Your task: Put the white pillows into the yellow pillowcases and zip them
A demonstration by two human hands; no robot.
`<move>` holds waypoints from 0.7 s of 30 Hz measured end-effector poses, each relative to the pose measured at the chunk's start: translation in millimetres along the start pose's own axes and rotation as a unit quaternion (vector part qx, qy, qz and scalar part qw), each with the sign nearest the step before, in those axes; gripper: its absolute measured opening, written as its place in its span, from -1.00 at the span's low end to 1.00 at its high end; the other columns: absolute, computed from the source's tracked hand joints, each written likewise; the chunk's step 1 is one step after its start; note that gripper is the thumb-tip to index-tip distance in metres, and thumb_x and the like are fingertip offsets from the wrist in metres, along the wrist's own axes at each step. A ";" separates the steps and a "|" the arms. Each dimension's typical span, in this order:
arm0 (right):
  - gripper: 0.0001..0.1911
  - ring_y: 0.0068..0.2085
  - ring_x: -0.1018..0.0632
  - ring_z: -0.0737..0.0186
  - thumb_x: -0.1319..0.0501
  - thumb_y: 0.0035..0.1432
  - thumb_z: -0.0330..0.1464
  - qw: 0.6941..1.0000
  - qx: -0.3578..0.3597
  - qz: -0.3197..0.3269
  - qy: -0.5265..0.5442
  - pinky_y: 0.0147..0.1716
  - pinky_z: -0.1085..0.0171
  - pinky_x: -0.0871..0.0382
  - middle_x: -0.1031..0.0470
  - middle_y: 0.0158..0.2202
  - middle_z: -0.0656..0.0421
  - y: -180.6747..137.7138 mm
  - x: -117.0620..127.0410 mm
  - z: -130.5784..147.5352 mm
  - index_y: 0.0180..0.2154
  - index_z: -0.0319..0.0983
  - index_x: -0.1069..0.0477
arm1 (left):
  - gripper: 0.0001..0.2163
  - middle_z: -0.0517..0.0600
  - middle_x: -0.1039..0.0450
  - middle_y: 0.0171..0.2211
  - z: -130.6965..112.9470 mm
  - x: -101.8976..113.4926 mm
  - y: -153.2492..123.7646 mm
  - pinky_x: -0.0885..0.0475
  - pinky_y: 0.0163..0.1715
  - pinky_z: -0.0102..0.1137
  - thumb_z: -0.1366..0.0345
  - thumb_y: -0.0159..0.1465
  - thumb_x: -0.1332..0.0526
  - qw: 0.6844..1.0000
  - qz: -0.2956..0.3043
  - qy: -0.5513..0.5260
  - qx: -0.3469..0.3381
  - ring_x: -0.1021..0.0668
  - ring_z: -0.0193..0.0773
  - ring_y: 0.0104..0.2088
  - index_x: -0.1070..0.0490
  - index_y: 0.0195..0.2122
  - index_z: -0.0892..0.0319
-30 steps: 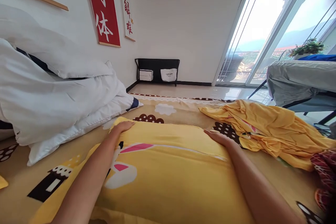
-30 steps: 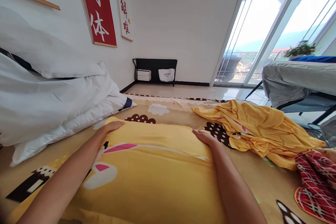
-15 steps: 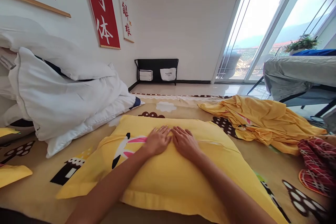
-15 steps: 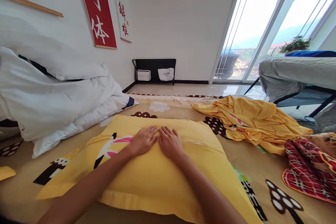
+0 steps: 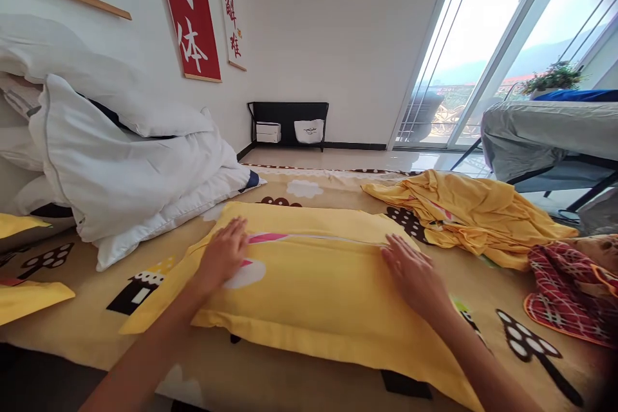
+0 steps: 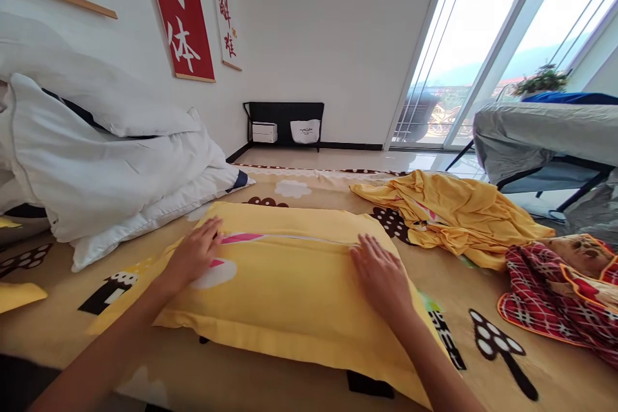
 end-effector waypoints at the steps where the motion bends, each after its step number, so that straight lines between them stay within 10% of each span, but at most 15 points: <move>1: -0.40 0.30 -0.20 0.07 0.20 0.32 -0.12 0.998 0.055 -0.008 0.004 0.24 0.02 -0.07 -0.21 0.27 0.03 -4.8 -3.2 37.3 0.22 -0.27 -0.22 | -0.52 0.07 -0.11 0.31 -30.8 -3.3 -1.7 -0.11 0.28 -0.17 0.21 0.37 0.13 0.999 0.013 -0.016 -0.037 -0.20 -0.15 0.30 -0.19 0.27 0.23; 6: -0.45 0.33 -0.11 0.10 0.14 0.35 -0.12 0.977 0.213 0.004 -0.002 0.28 -0.01 0.05 -0.05 0.34 0.12 -38.5 -35.9 127.9 0.29 -0.12 -0.12 | -0.53 -0.01 -0.07 0.33 -100.8 -32.3 -17.9 -0.02 0.32 -0.15 0.20 0.38 0.10 0.990 0.045 -0.042 -0.127 -0.16 -0.16 0.32 -0.13 0.31 0.09; 15: -0.32 0.34 -0.07 0.03 0.17 0.29 -0.07 0.996 0.073 -0.053 -0.024 0.27 -0.10 0.00 0.04 0.37 0.13 -94.1 -35.7 -63.7 0.37 -0.10 0.17 | -0.46 -0.02 0.01 0.35 80.8 -29.3 -77.3 -0.02 0.29 -0.06 0.01 0.35 0.11 0.993 -0.044 -0.055 0.097 -0.08 -0.08 0.35 -0.10 0.32 0.02; 21: -0.20 0.26 -0.25 0.02 0.17 0.21 0.01 1.000 -0.008 0.012 0.027 0.12 -0.02 -0.33 -0.09 0.32 0.08 -147.4 -65.3 -142.8 0.38 -0.17 0.22 | -0.36 0.05 -0.15 0.29 150.4 -52.1 -117.7 -0.11 0.29 -0.20 -0.09 0.32 0.18 0.943 -0.010 -0.224 0.245 -0.22 -0.15 0.30 -0.10 0.31 0.19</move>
Point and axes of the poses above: each hand's wrist, its own y-axis towards the middle knuckle, its own x-axis out of the back of the hand, z = x × y, the point moved 5 cm from there along y, towards the middle knuckle
